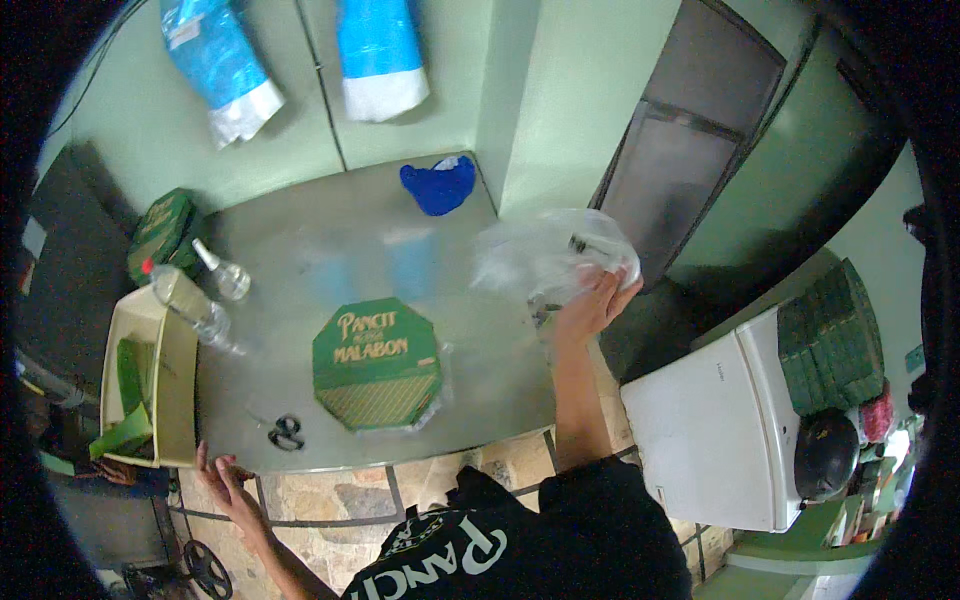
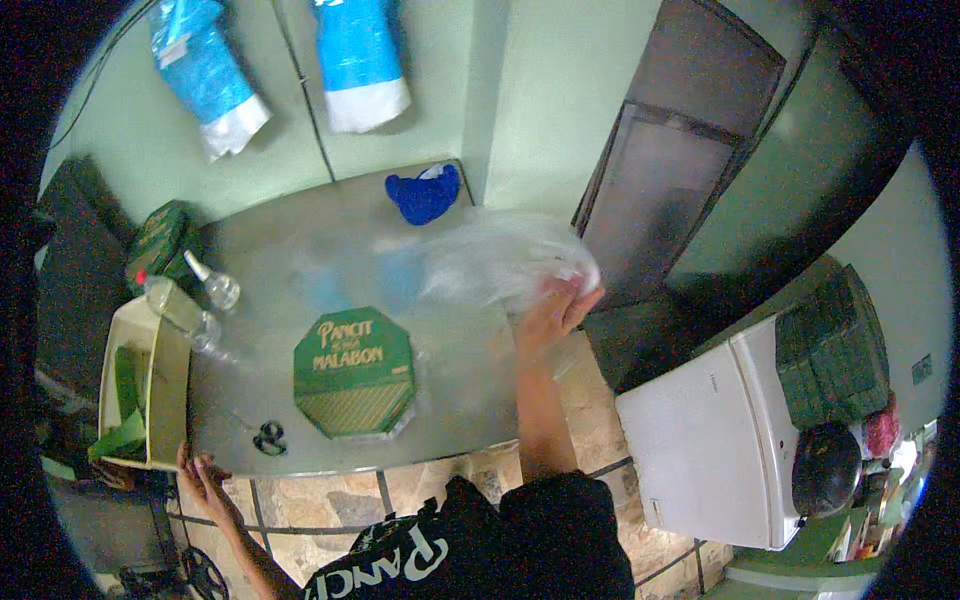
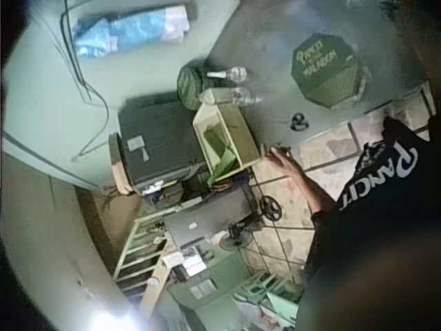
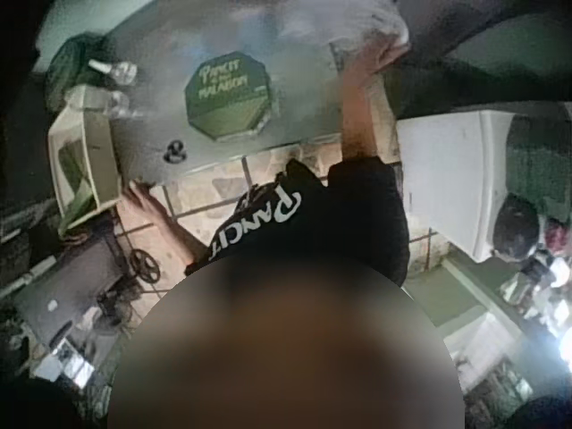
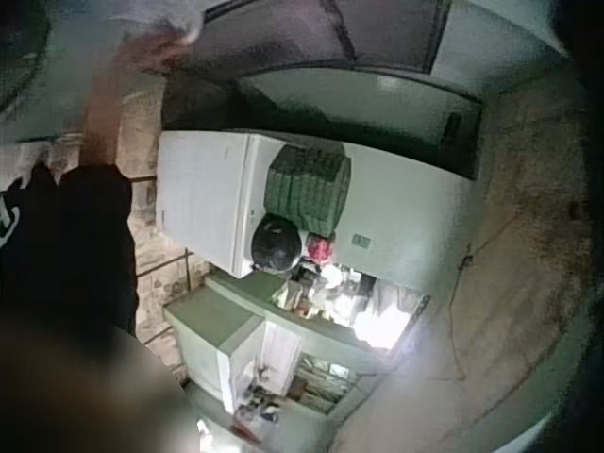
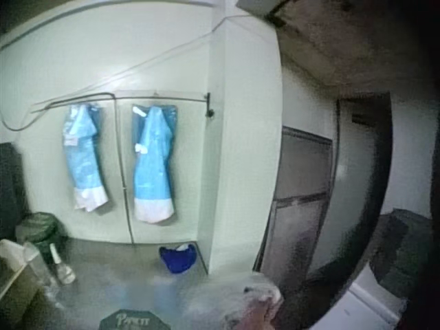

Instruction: The person assembles a dish by layering noodles and sauce in a round container, then wraps it in plastic film and a branded cardboard cover. They secure the package with plastic ties and place it on a service counter.

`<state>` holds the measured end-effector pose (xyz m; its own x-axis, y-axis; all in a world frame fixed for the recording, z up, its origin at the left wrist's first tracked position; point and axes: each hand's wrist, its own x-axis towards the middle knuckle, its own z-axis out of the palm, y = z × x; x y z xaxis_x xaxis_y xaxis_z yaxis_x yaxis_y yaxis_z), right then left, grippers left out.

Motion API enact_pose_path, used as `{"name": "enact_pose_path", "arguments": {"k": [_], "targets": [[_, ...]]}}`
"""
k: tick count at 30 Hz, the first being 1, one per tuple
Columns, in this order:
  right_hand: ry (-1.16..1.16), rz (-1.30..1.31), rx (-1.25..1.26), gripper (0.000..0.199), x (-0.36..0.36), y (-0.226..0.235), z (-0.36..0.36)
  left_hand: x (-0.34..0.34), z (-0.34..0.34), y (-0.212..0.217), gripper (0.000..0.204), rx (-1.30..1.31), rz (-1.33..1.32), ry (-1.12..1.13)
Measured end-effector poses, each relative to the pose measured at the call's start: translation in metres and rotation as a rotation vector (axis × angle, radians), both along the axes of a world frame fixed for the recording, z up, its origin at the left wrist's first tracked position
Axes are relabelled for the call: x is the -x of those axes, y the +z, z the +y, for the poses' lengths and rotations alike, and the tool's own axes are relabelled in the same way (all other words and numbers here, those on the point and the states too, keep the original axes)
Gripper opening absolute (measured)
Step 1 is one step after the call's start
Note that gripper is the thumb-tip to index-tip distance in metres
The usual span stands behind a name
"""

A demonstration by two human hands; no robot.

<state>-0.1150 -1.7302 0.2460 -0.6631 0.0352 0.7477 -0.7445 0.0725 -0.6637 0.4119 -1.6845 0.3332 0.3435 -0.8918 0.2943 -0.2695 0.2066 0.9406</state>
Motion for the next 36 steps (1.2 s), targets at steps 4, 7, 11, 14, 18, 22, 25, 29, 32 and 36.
{"name": "enact_pose_path", "arguments": {"k": [4, 7, 11, 14, 18, 22, 25, 29, 32, 36], "targets": [[0.39, -0.493, -1.186, 0.047, 0.086, -0.212, 0.055, 0.025, -0.013, -0.013, 0.038, -0.145, -0.097, -0.224], [0.937, -0.7, -1.517, 0.043, 0.09, -0.31, 0.093, 0.027, -0.014, -0.021, 0.036, -0.26, -0.175, -0.209], [0.886, -0.361, -1.914, 0.036, 0.098, -0.231, 0.078, 0.029, -0.028, -0.057, 0.035, -0.477, -0.129, -0.285], [0.628, -0.409, -1.256, 0.028, 0.057, -0.113, 0.058, 0.036, -0.05, -0.099, 0.039, -0.397, -0.233, -0.287], [1.105, -0.706, -0.354, 0.027, -0.085, -0.06, 0.047, 0.057, -0.086, -0.159, 0.045, -0.264, -0.407, -0.227], [0.844, -0.56, -0.472, 0.037, -0.179, -0.092, 0.04, 0.048, -0.108, -0.182, 0.058, -0.644, -0.334, -0.305], [0.68, -0.514, -0.769, 0.04, -0.187, -0.107, 0.033, 0.048, -0.117, -0.182, 0.056, -0.636, -0.205, -0.444], [0.682, -0.739, -1.002, 0.043, -0.158, -0.098, 0.038, 0.067, -0.121, -0.177, 0.062, -0.757, -0.136, -0.537], [0.605, -0.739, -0.907, 0.042, -0.146, -0.093, 0.049, 0.082, -0.122, -0.172, 0.059, -0.889, -0.101, -0.644], [0.617, -0.712, -0.762, 0.037, -0.149, -0.092, 0.056, 0.081, -0.122, -0.152, 0.056, -1.023, 0.058, -0.678]]}}
